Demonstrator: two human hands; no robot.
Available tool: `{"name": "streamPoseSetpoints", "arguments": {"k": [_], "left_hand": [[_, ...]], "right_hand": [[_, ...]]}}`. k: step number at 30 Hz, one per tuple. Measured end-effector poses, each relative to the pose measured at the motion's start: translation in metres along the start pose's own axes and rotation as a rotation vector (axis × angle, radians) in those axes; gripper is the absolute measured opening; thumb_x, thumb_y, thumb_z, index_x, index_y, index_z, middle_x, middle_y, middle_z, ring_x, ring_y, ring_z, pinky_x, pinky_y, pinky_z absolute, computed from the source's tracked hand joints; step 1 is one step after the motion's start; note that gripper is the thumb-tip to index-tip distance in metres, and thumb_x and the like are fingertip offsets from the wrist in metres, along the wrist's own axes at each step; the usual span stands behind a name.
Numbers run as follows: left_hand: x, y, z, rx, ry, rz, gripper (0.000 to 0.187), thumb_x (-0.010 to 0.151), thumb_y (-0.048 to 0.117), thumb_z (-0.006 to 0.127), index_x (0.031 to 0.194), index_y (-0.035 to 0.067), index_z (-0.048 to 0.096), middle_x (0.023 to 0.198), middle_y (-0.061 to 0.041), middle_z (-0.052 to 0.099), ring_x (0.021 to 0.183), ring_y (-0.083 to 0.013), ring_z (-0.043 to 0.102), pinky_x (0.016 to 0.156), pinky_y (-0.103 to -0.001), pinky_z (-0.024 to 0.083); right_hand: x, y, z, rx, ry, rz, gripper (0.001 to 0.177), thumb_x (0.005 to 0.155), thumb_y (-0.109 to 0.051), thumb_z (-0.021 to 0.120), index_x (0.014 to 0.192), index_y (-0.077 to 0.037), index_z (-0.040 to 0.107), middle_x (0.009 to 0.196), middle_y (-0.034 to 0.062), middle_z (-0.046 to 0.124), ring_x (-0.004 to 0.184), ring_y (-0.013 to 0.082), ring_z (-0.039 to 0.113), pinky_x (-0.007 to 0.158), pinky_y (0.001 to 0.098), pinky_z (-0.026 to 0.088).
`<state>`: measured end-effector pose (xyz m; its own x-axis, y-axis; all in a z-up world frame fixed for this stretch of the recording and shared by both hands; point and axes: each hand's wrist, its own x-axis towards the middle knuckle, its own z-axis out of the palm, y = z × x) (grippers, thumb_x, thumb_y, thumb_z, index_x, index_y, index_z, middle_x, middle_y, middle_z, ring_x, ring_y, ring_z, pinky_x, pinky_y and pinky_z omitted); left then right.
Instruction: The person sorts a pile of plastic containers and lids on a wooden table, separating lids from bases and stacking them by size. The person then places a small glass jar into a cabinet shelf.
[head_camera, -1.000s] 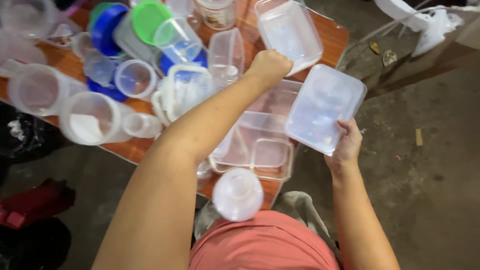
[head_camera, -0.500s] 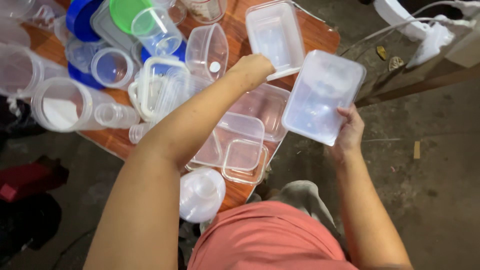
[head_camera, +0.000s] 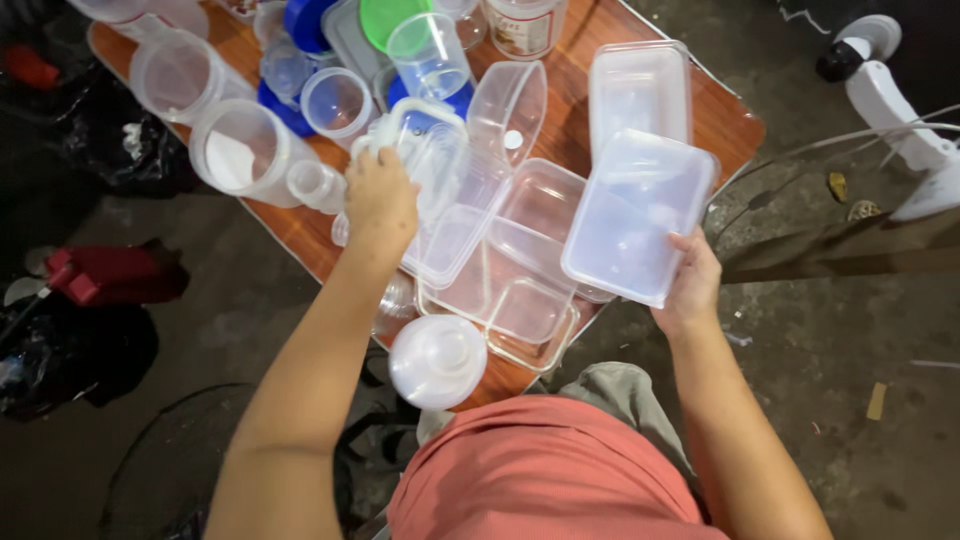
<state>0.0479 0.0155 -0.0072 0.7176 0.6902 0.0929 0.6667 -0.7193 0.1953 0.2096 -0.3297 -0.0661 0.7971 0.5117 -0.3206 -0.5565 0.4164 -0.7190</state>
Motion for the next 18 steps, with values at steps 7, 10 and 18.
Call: {"name": "streamPoseSetpoints", "arguments": {"k": [7, 10, 18], "left_hand": [[0.004, -0.02, 0.025, -0.143, -0.128, -0.075, 0.036, 0.091, 0.024, 0.073, 0.12, 0.007, 0.062, 0.126, -0.019, 0.062, 0.119, -0.0404, 0.058, 0.093, -0.052, 0.049], [0.007, -0.024, 0.031, -0.155, -0.15, -0.111, 0.027, 0.094, 0.023, 0.07, 0.116, 0.008, 0.066, 0.118, -0.017, 0.067, 0.112, -0.0392, 0.064, 0.092, -0.052, 0.051], [0.001, -0.035, 0.029, -0.375, 0.07, 0.004, 0.014, 0.099, 0.015, 0.061, 0.109, 0.006, 0.067, 0.106, -0.017, 0.072, 0.101, -0.041, 0.067, 0.087, -0.05, 0.052]], "right_hand": [[-0.005, 0.019, 0.043, -0.095, -0.004, 0.081, 0.053, 0.09, -0.017, 0.049, 0.143, -0.007, 0.048, 0.131, 0.0113, 0.062, 0.12, 0.0268, 0.062, 0.104, 0.0431, 0.051], [-0.013, 0.026, 0.059, -0.118, -0.033, 0.098, 0.056, 0.089, -0.019, 0.05, 0.144, -0.01, 0.048, 0.132, 0.0085, 0.062, 0.12, 0.0251, 0.062, 0.102, 0.0427, 0.051], [-0.016, 0.036, 0.074, -0.102, -0.05, 0.062, 0.055, 0.09, -0.019, 0.053, 0.144, -0.011, 0.049, 0.136, 0.0072, 0.06, 0.124, 0.0241, 0.059, 0.106, 0.0416, 0.05]]}}
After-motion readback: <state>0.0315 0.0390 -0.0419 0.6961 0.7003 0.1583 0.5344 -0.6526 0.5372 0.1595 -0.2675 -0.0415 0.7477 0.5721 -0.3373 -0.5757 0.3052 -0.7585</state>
